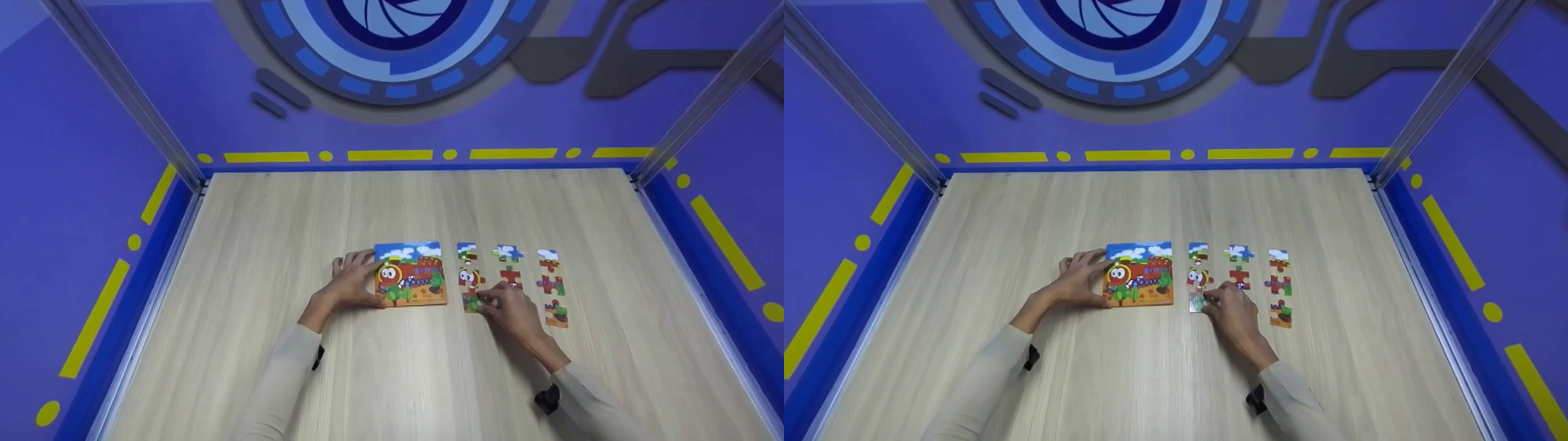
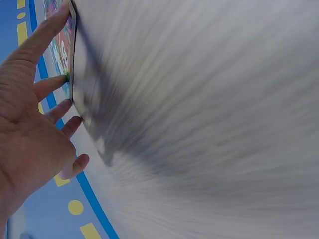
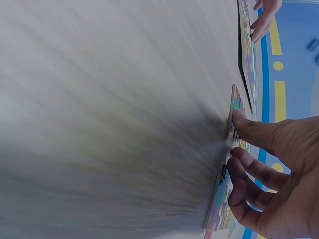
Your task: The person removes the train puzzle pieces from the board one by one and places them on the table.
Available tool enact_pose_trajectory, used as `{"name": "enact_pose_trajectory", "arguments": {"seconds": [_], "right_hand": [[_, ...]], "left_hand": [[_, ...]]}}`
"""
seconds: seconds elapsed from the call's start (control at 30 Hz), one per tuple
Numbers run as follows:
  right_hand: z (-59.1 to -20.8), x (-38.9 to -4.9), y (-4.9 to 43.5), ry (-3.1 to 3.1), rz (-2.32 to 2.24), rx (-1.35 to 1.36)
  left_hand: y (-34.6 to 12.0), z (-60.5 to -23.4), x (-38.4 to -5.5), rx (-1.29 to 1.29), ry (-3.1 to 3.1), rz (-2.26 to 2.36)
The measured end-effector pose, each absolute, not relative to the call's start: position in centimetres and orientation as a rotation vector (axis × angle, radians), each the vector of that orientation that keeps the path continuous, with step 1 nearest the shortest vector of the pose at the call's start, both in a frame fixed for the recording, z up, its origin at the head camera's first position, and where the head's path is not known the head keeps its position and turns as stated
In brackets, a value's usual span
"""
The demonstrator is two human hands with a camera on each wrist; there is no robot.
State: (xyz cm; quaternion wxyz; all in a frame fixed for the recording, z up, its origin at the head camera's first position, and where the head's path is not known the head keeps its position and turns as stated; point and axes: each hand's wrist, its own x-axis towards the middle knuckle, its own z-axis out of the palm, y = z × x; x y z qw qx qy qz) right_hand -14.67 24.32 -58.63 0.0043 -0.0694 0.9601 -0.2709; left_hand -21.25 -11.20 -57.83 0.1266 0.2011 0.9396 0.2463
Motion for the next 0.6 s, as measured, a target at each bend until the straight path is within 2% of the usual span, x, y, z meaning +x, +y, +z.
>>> {"name": "enact_pose_trajectory", "arguments": {"seconds": [0.43, 0.6], "right_hand": [[-58.2, -15.1, 24.9, 2.951, -0.932, -0.199], [-57.5, -15.8, 26.1, 2.966, -0.98, -0.277]], "left_hand": [[-11.8, -57.7, -21.6, 0.596, 2.703, 0.794], [-13.0, -57.5, -21.6, 0.56, 2.719, 0.774]]}}
